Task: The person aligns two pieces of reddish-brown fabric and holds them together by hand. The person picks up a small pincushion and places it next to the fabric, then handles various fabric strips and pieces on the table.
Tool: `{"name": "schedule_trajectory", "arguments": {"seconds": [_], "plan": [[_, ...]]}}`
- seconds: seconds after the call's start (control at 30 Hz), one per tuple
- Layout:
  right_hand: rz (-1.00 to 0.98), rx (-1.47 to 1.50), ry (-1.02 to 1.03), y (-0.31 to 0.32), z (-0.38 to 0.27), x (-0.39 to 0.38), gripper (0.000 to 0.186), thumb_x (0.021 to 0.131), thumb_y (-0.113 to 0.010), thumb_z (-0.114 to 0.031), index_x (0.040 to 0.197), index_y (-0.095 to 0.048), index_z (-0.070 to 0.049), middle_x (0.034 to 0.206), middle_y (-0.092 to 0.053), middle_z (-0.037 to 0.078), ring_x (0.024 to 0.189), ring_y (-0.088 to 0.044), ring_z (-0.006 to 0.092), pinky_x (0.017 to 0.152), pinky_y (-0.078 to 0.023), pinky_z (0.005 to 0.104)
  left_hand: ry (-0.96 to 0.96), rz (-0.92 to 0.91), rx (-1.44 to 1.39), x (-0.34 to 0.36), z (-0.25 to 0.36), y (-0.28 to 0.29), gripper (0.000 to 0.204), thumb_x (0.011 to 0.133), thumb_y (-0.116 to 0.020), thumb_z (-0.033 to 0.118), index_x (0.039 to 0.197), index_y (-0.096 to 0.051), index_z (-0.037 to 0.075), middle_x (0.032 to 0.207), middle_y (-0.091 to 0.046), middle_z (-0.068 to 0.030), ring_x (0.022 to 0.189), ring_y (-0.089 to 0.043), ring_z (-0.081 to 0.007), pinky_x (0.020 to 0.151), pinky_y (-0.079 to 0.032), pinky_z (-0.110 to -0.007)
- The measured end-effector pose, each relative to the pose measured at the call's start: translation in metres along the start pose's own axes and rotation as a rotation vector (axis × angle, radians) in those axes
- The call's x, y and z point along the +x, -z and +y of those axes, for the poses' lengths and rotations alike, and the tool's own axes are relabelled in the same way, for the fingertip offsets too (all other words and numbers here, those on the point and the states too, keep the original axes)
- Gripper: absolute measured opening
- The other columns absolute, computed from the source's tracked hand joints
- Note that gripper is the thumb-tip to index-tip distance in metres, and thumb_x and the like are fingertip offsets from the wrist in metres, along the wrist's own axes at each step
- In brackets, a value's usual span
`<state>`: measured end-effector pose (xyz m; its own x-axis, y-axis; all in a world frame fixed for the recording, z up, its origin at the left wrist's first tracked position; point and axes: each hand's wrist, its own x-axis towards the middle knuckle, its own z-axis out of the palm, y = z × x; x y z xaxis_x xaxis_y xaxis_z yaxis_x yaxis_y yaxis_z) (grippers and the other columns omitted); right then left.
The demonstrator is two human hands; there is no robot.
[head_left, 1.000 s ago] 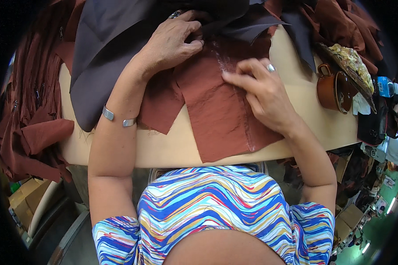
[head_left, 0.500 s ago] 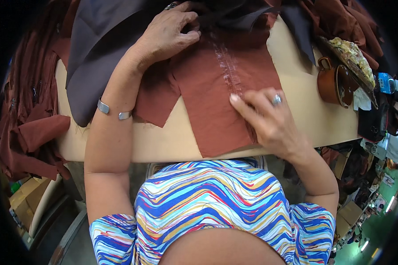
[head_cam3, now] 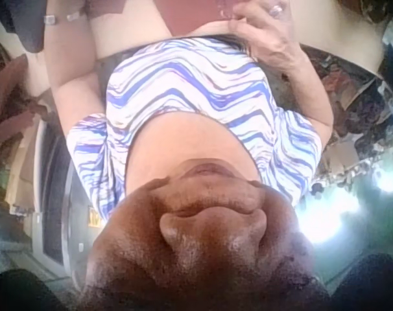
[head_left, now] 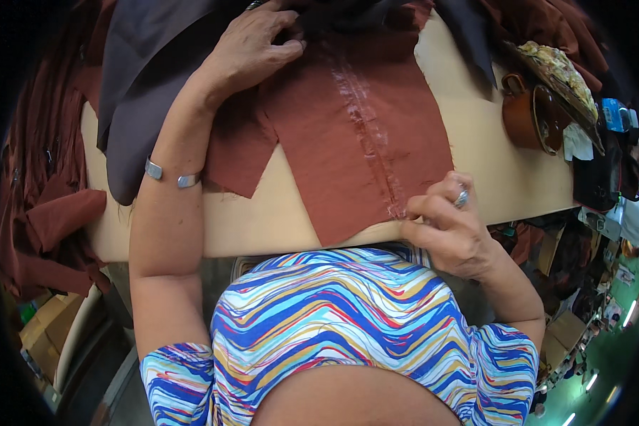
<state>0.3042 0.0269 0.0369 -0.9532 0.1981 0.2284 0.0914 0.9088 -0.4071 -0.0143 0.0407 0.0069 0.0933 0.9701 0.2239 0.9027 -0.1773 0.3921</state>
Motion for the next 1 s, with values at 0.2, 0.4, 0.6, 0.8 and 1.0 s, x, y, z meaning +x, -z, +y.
{"name": "schedule_trajectory", "arguments": {"seconds": [0.2, 0.4, 0.6, 0.8, 1.0], "plan": [[0.458, -0.478, -0.515, 0.063, 0.034, -0.022, 0.024, 0.07, -0.066, -0.017, 0.091, -0.061, -0.004, 0.103, -0.055, 0.011, 0.098, -0.05, 0.0307, 0.083, -0.039, 0.0415, -0.067, 0.149, -0.045, -0.006, -0.012, -0.014, 0.022, 0.074, -0.053, 0.021, 0.079, -0.055, 0.0, 0.118, -0.053, -0.0119, 0.1, -0.051, -0.0324, 0.085, -0.041, -0.038], [0.252, -0.749, -0.697, 0.077, 0.074, -0.05, 0.045, 0.063, -0.073, -0.037, 0.099, -0.064, -0.013, 0.124, -0.048, 0.012, 0.112, -0.044, 0.0324, 0.091, -0.036, 0.0446, 0.091, 0.081, -0.081, -0.004, 0.014, -0.002, 0.02, 0.074, -0.053, 0.018, 0.077, -0.052, -0.002, 0.123, -0.051, -0.0106, 0.105, -0.05, -0.0318, 0.089, -0.04, -0.037], [0.217, -0.658, -0.808, 0.072, 0.094, -0.058, 0.048, 0.063, -0.073, -0.04, 0.101, -0.065, -0.013, 0.13, -0.046, 0.011, 0.115, -0.043, 0.0323, 0.092, -0.035, 0.0455, 0.034, 0.004, -0.083, -0.002, -0.001, -0.003, 0.037, 0.077, -0.059, 0.022, 0.1, -0.054, -0.007, 0.125, -0.048, -0.0181, 0.109, -0.048, -0.0344, 0.093, -0.037, -0.036], [0.237, -0.871, -0.812, 0.071, 0.062, -0.053, 0.039, 0.065, -0.071, -0.032, 0.1, -0.063, -0.016, 0.126, -0.049, 0.005, 0.114, -0.043, 0.0253, 0.088, -0.035, 0.0423, 0.071, 0.074, -0.044, -0.008, 0.004, -0.005, 0.023, 0.074, -0.053, 0.02, 0.076, -0.051, -0.002, 0.121, -0.052, -0.0112, 0.103, -0.05, -0.0319, 0.088, -0.04, -0.037], [0.27, -0.818, -0.535, 0.044, 0.03, -0.025, 0.022, 0.067, -0.066, -0.016, 0.089, -0.066, -0.015, 0.119, -0.054, -0.001, 0.112, -0.045, 0.0204, 0.092, -0.029, 0.0367, -0.017, 0.092, -0.058, -0.008, -0.008, -0.01, 0.025, 0.074, -0.051, 0.022, 0.08, -0.056, -0.001, 0.118, -0.053, -0.013, 0.103, -0.05, -0.0317, 0.088, -0.04, -0.037]]}}
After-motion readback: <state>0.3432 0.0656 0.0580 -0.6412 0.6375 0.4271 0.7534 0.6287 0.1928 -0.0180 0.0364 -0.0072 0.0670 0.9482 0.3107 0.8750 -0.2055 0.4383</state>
